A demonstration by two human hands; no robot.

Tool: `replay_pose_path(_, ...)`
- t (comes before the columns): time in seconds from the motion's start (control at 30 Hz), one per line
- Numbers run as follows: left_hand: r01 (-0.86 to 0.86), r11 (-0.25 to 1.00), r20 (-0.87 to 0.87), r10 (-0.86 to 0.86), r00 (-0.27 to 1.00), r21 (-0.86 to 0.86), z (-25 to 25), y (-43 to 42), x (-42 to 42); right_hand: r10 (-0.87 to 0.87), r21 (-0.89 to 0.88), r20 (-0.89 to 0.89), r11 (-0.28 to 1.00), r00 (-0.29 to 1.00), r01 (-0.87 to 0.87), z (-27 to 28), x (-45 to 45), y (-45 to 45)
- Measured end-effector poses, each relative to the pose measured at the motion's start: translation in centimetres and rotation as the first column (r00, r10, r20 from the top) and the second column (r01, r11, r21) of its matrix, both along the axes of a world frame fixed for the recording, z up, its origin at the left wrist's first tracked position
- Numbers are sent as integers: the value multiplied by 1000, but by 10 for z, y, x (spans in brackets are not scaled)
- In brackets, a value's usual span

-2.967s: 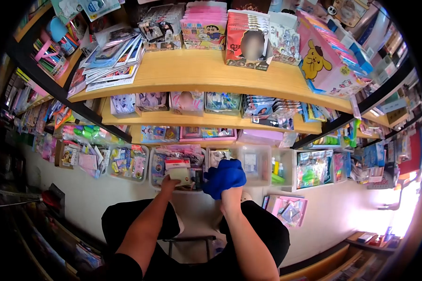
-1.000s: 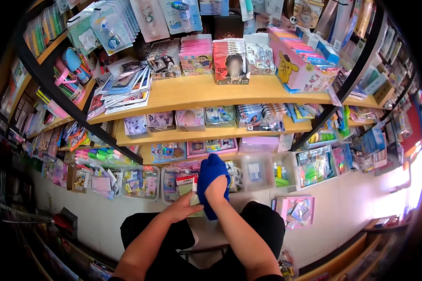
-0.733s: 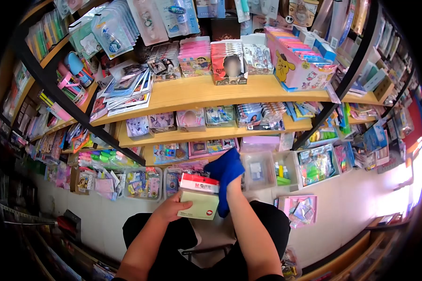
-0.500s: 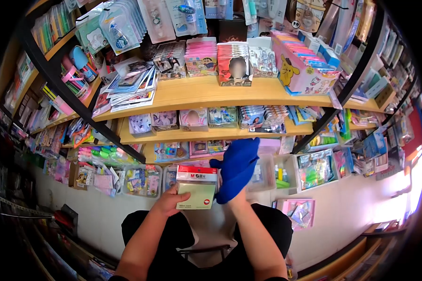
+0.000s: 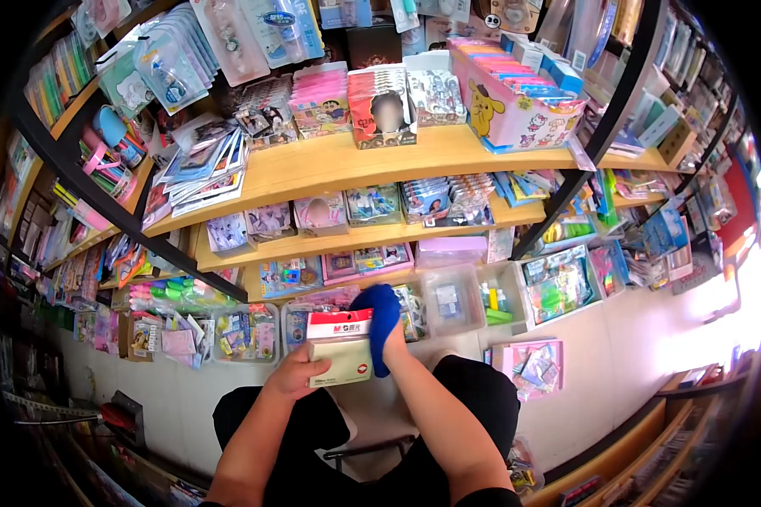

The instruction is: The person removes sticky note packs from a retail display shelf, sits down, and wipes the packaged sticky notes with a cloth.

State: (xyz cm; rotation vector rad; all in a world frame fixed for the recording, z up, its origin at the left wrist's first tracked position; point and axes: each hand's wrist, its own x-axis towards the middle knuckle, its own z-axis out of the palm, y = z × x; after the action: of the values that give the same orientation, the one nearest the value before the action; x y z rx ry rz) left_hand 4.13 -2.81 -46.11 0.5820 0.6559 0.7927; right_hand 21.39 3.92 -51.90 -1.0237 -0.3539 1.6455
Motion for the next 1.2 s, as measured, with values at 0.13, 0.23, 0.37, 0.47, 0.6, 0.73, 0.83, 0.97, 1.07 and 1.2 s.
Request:
replay_pose_path(0.13,-51,998,181,44,982,34,10,3,-15,-132,-112,-255,988,958,107,54,-4,-1)
replay_pose_path(0.23,-104,994,194,94,977,40,16,3,-22,-205,26,-370,973,906,231,60,-3,-1)
replay_pose_path(0.37,-154,986,142,144,979,61,19,4,-26,-106,399,363,915,926,-52,72,8,-1)
replay_pose_path(0.47,-122,985,28,120,992,120,17,7,-19,-216,493,715,831,665,-260,36,-6,-9)
replay_pose_path(0.6,-31,964,-195,85,977,264,-3,-1,10,-351,548,697,823,626,-148,38,-30,-33)
replay_pose_path(0.73,-26,998,11,26,1000,62,7,1,3,-160,287,532,958,831,1,35,-10,-17)
replay_pose_path(0.83,-50,996,163,39,986,68,6,0,-5,-465,-193,-173,880,868,434,47,-3,-2)
replay_pose_path(0.97,-111,991,210,94,973,73,19,6,-11,-168,135,-293,967,941,215,18,17,5)
replay_pose_path(1.07,-134,989,181,121,976,65,18,9,-16,-120,140,-207,979,971,151,71,23,-4)
replay_pose_path(1.2,-178,980,91,170,981,86,19,11,-13,30,359,-91,933,995,5,125,10,-18)
